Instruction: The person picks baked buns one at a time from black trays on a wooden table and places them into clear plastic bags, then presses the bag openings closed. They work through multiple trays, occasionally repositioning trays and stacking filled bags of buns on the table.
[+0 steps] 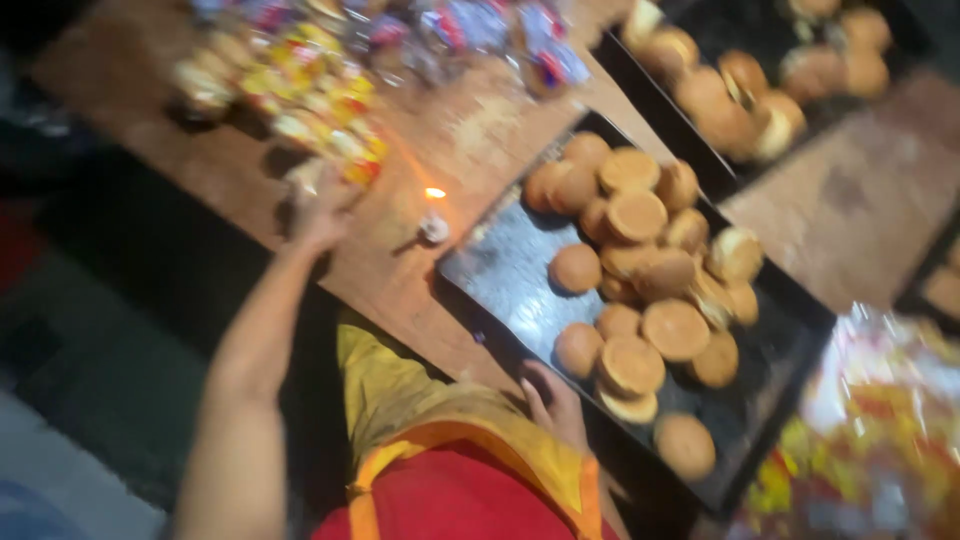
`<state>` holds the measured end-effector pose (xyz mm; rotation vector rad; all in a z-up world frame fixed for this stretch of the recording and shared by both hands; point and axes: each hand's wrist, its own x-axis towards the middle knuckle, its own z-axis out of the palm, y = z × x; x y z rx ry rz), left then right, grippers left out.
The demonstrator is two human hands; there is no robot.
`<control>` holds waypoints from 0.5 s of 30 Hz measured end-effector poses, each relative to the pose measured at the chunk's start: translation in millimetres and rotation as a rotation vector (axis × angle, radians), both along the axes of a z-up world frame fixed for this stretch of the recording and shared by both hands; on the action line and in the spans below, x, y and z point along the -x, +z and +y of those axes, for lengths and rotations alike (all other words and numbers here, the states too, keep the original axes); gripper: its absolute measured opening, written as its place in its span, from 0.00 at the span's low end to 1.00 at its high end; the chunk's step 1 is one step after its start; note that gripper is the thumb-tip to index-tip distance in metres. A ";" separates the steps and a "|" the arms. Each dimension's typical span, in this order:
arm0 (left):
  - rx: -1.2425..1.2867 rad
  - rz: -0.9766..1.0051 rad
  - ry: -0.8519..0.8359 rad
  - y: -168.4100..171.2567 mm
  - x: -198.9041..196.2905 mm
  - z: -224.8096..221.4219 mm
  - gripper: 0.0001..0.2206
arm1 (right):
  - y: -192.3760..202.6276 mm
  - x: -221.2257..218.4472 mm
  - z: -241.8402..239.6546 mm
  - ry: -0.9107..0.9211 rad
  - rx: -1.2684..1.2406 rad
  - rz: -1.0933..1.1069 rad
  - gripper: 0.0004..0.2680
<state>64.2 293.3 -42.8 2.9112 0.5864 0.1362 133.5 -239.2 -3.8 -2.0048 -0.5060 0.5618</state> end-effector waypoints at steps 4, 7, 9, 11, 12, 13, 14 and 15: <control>0.106 -0.612 0.124 32.1 14.2 -72.2 0.07 | 40.4 -15.4 5.4 0.049 -0.073 -0.482 0.11; 0.321 -0.573 0.139 54.8 31.8 -172.9 0.08 | 17.9 -27.2 -1.0 0.030 0.036 -0.731 0.11; 0.586 -0.423 0.185 40.9 43.3 -226.9 0.07 | -11.6 -21.4 -10.5 0.031 0.139 -0.798 0.11; 0.710 -0.461 0.044 -2.4 45.2 -265.6 0.08 | -30.9 -22.6 -20.1 0.091 0.226 -0.804 0.10; 0.728 -0.453 0.013 -6.2 42.2 -274.7 0.08 | -31.3 -25.7 -17.9 0.063 0.249 -0.804 0.10; 0.686 -0.437 -0.046 -9.7 39.1 -284.9 0.11 | -31.6 -29.7 -17.1 0.062 0.224 -0.809 0.11; 0.651 -0.419 -0.115 -13.6 36.2 -298.0 0.14 | -31.4 -31.1 -21.4 0.051 0.209 -0.812 0.13; 0.676 -0.409 -0.157 -13.7 34.2 -301.6 0.14 | -28.7 -31.4 -21.0 0.013 0.242 -0.811 0.13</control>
